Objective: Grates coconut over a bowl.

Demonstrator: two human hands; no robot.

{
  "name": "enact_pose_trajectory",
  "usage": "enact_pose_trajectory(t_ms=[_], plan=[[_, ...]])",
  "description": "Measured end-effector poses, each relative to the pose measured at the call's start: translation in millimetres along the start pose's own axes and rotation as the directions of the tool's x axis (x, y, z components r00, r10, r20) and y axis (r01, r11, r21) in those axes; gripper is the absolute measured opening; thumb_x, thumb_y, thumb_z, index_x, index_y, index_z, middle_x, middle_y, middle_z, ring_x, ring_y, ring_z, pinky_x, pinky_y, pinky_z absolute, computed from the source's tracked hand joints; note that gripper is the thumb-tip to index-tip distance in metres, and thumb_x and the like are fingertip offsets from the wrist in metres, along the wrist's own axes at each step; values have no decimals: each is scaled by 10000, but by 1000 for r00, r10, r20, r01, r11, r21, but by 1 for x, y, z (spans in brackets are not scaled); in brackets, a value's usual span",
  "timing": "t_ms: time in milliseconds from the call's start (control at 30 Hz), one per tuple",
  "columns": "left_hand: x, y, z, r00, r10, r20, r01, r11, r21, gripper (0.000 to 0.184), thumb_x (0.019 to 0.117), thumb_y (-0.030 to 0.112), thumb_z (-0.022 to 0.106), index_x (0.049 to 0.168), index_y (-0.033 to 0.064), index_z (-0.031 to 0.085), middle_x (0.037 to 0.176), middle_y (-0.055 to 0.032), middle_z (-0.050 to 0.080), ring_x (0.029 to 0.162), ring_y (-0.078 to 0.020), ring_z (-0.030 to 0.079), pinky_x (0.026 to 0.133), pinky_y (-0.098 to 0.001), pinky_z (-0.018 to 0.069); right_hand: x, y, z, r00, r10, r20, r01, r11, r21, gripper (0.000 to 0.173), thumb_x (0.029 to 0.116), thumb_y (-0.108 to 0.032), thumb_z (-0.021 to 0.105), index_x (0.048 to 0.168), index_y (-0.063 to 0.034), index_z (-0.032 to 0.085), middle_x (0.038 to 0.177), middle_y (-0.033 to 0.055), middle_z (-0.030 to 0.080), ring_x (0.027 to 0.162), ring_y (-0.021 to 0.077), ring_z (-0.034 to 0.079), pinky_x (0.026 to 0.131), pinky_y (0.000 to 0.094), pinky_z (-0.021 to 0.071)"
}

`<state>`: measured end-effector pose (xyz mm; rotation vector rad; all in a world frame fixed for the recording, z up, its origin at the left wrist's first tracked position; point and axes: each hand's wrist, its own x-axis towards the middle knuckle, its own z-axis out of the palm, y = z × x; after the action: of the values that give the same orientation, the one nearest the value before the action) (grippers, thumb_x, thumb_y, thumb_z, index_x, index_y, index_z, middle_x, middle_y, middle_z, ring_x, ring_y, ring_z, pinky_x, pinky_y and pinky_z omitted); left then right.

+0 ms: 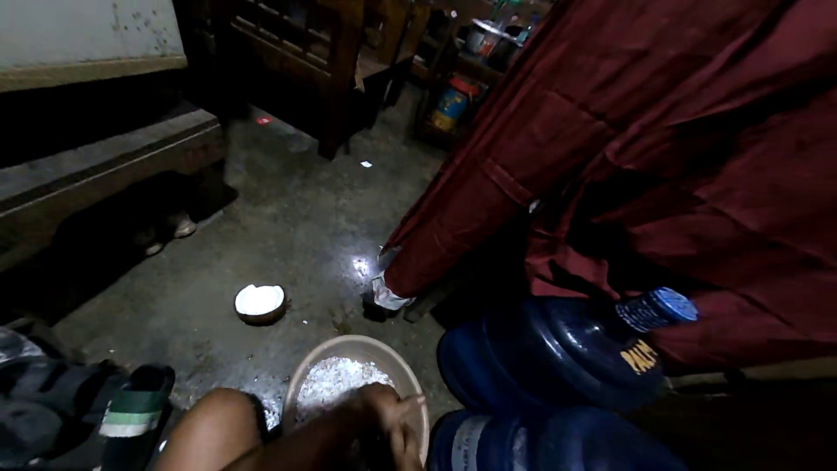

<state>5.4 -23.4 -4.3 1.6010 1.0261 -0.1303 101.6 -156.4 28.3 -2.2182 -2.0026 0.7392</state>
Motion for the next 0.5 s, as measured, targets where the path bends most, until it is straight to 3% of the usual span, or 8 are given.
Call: enact_pose_trajectory(t_ms=[67,133,233,300,367,433,467,500], plan=[[23,-17,-3,998,-62,9,63,988,-142,878,1056,664,183,1210,-51,667,1228,-265,661,1185,-390,631,1037,-610,454,31,1,3,990,80,117,-74,996,-50,606,940,-170,681,1502,-86,468,1346,272,586,1030,430,696,851,582,586],[32,-23,-7,996,-85,-20,75,947,-312,895,1061,653,144,1265,-72,628,1267,-266,646,1202,-368,627,1059,-562,453,63,0,-10,937,181,299,-146,980,-136,703,958,-191,657,1596,-196,361,1364,232,608,1137,428,664,958,608,533],[4,0,-28,999,30,-20,-37,879,-475,881,1061,646,114,1379,-47,555,1392,-256,563,1299,-345,543,1117,-542,393,70,-5,-52,923,146,356,-117,988,-100,689,987,-192,616,1614,-225,335,1352,214,635,1208,406,641,1033,610,495],[-30,26,-36,994,101,31,-78,900,-429,868,1063,634,90,1432,-21,525,1454,-232,542,1359,-334,514,1145,-544,363,45,-14,-81,944,66,322,-46,997,-68,707,962,-132,634,1608,-181,351,1374,228,606,1173,416,653,997,608,515],[-50,31,-25,992,124,-2,-119,946,-302,712,1104,544,206,1456,16,528,1418,-228,580,1341,-357,542,1132,-573,384,12,-19,-82,978,-54,202,60,998,-24,681,917,-156,719,1530,-49,445,1356,297,580,1081,453,677,894,601,565],[-43,5,0,972,186,-141,-197,978,-74,515,1095,419,396,1330,25,630,1254,-224,665,1206,-384,622,1031,-605,461,-3,-12,-49,991,-56,124,56,998,3,684,910,-242,735,1481,23,469,1408,312,532,1112,449,661,882,556,586],[-34,-6,5,976,129,-173,-140,989,-53,563,1091,483,368,1215,24,671,1180,-215,681,1147,-377,641,985,-601,481,1,-9,-31,993,-24,116,23,1000,10,690,905,-237,731,1490,12,464,1429,303,519,1140,452,645,888,552,582],[-22,-12,3,986,55,-160,-67,996,-65,668,1089,552,294,1194,22,687,1192,-218,682,1163,-376,640,998,-607,477,11,-7,-20,993,-10,118,10,1000,2,669,898,-203,733,1493,-22,484,1426,295,516,1156,463,626,888,561,577]])
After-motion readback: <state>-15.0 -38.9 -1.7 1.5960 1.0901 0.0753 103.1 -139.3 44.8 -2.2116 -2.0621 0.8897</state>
